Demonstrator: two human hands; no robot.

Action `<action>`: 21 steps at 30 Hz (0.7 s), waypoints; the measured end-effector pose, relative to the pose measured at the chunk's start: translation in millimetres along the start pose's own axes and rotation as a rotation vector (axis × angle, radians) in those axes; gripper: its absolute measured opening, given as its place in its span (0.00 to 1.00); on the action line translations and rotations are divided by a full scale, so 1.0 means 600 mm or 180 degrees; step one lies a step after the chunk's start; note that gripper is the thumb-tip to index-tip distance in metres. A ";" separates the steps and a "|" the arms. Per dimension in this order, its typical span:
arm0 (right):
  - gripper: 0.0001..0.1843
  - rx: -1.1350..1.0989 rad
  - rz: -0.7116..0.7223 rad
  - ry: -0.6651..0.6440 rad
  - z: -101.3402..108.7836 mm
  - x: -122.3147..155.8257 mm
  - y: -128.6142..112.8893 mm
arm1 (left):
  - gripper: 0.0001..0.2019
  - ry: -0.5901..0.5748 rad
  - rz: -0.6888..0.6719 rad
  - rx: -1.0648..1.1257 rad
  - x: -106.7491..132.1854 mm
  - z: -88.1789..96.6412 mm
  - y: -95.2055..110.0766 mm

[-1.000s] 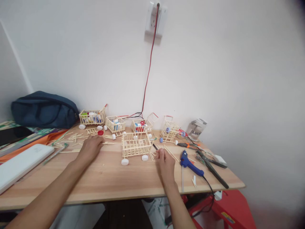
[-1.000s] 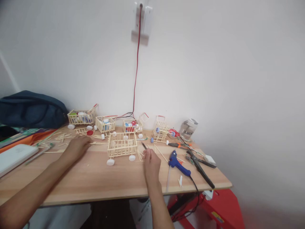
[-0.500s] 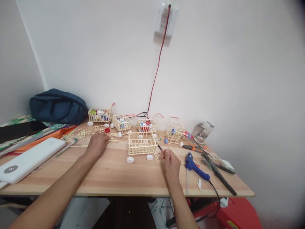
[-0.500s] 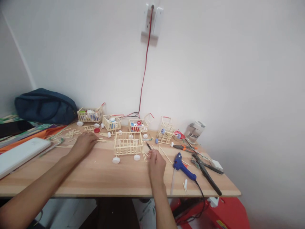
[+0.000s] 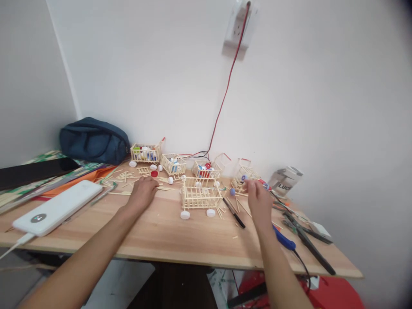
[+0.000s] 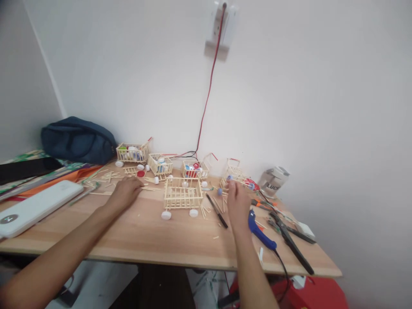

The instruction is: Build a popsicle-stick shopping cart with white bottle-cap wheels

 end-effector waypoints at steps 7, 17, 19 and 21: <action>0.19 0.1584 -0.0178 -0.0568 -0.043 -0.212 0.009 | 0.18 -0.0067 -0.0024 -0.0059 -0.002 -0.009 -0.004; 0.18 0.2453 -0.0555 -0.1233 -0.135 -0.277 0.079 | 0.19 -0.0114 -0.0058 -0.0097 -0.007 -0.015 -0.005; 0.18 0.2559 -0.0525 -0.1304 -0.138 -0.282 0.090 | 0.19 -0.0137 -0.0034 -0.0069 -0.008 -0.019 -0.008; 0.18 0.2644 -0.0482 -0.1376 -0.139 -0.286 0.100 | 0.20 -0.0164 -0.0012 -0.0035 -0.009 -0.023 -0.011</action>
Point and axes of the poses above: each hand's wrist, its own x-axis away from the middle knuckle, its own z-axis out of the back of the hand, y = z × x, the point moved 6 cm from there along -x, towards the middle knuckle, and after that the axes turned 7 degrees about -x, right-handed, at the moved point
